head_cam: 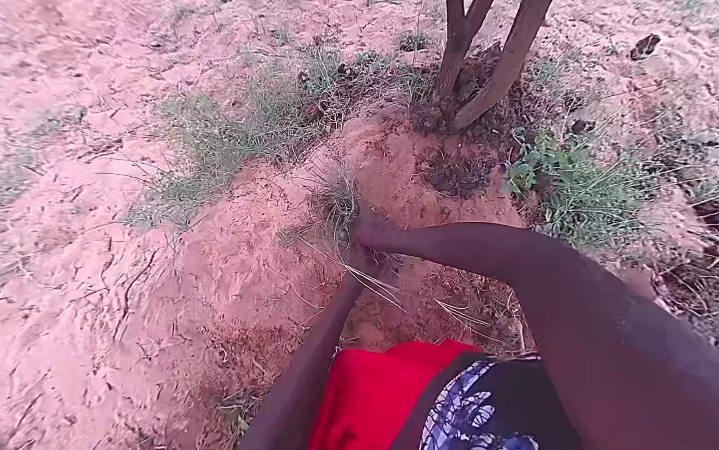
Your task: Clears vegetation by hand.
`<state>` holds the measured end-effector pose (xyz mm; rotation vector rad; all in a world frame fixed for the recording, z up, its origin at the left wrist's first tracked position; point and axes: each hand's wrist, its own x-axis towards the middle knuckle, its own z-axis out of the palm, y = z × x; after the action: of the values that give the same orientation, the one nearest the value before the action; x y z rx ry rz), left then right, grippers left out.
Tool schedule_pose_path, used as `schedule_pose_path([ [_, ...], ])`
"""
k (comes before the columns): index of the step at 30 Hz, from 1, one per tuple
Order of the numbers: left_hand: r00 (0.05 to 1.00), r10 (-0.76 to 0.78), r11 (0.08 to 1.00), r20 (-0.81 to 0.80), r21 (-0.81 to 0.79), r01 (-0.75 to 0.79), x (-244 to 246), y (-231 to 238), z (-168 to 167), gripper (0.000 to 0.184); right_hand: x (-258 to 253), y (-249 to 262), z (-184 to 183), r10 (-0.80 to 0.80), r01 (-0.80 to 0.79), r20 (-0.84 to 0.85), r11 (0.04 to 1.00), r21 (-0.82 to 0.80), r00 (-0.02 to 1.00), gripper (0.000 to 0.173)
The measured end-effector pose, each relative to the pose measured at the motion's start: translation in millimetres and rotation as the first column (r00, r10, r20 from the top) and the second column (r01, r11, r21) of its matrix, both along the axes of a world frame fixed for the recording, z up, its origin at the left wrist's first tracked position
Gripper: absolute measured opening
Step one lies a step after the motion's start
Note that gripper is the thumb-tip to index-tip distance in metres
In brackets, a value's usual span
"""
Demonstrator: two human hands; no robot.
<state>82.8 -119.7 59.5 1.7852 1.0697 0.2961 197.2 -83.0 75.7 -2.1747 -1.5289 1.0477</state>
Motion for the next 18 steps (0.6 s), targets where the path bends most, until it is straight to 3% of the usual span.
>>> schedule_pose_path([
  [2,1.0,-0.011,1.0,0.029,-0.014,0.012,-2.6,-1.9,1.5,0.08,-6.1,15.4,21.7,-0.036,0.038,0.018,0.989,-0.145,0.999,0.067],
  [4,0.998,-0.057,0.998,-0.035,0.001,0.057,-5.7,-5.5,10.2,0.085,2.7,27.2,0.2,-0.036,0.038,0.054,0.998,-0.05,0.998,0.063],
  [6,0.997,-0.076,0.984,0.016,0.163,0.072,-11.9,-7.1,8.6,0.063,18.0,29.6,-0.8,0.015,-0.014,0.067,1.0,-0.011,0.998,0.063],
  [8,0.976,-0.081,0.899,0.204,0.438,-0.017,-16.9,-6.8,3.2,0.031,36.7,19.9,12.5,0.069,-0.067,0.079,0.997,-0.032,0.994,0.059],
  [10,0.943,-0.022,0.837,0.332,0.522,-0.164,-20.0,-3.9,7.7,0.032,57.4,-2.3,23.8,0.02,-0.022,0.069,0.999,0.024,0.997,0.056],
  [12,0.914,0.069,0.781,0.4,0.549,-0.299,-23.6,9.4,11.0,0.036,79.5,-36.4,38.5,-0.098,0.095,0.032,0.993,0.069,0.995,0.057],
  [15,0.921,0.159,0.784,0.355,0.522,-0.337,-36.7,25.4,9.8,0.033,114.8,-107.4,39.1,-0.342,0.339,-0.01,0.926,0.165,0.94,0.053],
  [18,0.941,0.193,0.8,0.28,0.51,-0.315,-45.3,31.0,-0.7,0.033,150.0,-196.5,49.7,-0.675,0.665,0.003,0.727,0.175,0.738,0.05],
])
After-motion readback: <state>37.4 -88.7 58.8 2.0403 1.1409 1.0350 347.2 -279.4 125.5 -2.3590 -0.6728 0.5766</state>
